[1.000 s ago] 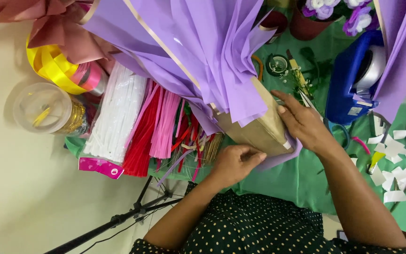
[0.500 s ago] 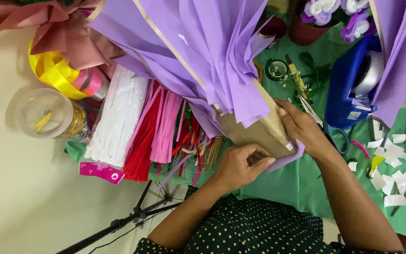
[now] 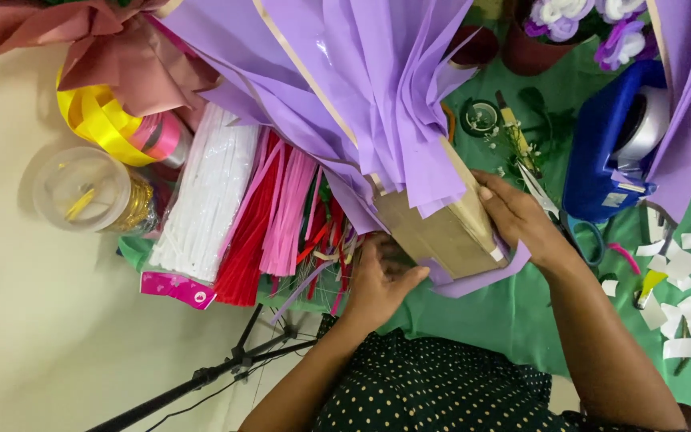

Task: Securing purple wrapping paper around the base of a flower bouquet using tape and scissors at an arrangement station.

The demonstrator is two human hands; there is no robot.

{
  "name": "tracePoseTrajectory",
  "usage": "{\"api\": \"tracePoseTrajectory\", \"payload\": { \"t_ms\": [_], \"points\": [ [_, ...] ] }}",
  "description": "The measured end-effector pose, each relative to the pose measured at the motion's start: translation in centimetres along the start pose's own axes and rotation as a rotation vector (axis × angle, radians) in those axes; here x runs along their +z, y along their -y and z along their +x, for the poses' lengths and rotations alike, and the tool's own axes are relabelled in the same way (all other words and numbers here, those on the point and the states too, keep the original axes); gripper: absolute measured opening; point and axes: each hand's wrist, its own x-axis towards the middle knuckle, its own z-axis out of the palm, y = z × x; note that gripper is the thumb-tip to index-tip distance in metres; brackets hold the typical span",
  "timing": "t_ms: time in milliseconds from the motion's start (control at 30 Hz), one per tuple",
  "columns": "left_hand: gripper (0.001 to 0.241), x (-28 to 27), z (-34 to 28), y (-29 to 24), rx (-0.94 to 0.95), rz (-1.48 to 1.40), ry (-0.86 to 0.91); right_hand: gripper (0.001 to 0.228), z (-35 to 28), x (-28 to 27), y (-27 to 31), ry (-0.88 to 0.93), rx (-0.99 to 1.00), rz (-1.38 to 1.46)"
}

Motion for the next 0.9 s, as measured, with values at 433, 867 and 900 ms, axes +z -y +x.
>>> {"api": "tracePoseTrajectory", "payload": {
  "t_ms": [433,867,900],
  "points": [
    [0.05,0.3,4.1,7.2,0.187,-0.304,0.135,0.052,-0.2,1.7,-2.2,-0.092,-0.154,0.124],
    [0.07,-1.0,4.0,1.2,0.407,-0.3,0.089,0.05,0.5,1.2,-2.6,-0.19,-0.467,0.279],
    [0.071,-1.0,4.5,1.1,0.436,-0.33,0.055,0.049,0.9,1.0,-2.2,-0.2,-0.494,0.269]
  ]
}}
